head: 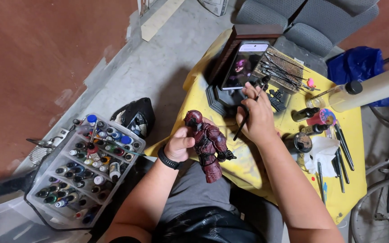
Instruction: Painting a red miniature figure with a fine-tipped brush while using a smartphone for reference.
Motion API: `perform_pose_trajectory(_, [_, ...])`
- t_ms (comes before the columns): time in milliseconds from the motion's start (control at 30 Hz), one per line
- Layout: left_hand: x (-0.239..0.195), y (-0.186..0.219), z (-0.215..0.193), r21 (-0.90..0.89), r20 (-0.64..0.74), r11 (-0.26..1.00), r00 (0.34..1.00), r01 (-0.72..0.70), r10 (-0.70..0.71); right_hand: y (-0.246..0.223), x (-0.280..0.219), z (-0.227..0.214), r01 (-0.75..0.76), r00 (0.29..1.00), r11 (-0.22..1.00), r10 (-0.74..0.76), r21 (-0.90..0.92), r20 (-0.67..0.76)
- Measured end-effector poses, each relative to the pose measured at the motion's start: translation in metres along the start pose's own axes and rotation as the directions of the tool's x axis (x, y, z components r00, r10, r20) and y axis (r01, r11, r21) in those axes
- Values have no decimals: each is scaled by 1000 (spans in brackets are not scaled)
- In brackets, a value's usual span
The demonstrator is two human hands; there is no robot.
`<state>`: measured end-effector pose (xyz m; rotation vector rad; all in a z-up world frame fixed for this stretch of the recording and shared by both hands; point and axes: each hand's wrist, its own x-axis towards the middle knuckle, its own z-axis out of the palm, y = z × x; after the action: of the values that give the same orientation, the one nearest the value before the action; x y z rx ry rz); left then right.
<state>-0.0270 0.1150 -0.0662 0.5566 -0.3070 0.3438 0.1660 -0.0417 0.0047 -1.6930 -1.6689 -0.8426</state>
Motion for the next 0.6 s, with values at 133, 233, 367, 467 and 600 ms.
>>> perform_pose_trajectory(133, [1, 0, 4, -1, 8, 1000, 1000, 3, -3, 4, -11, 4, 0, 998, 1000, -1, 19, 57])
perform_pose_trajectory(233, [0, 1, 8, 10, 3, 1000, 1000, -7, 7, 9, -20, 10, -7, 996, 999, 4, 41, 89])
perform_pose_trajectory(367, [-1, 3, 10, 60, -2, 998, 1000, 0, 0, 10, -26, 15, 3, 995, 999, -7, 40, 104])
perform_pose_trajectory(467, [-3, 6, 18, 90, -11, 996, 1000, -2, 3, 7, -23, 15, -11, 993, 999, 5, 46, 121])
perform_pose_trajectory(600, [-3, 5, 12, 92, 2, 996, 1000, -2, 2, 7, -19, 15, -7, 993, 999, 2, 44, 121])
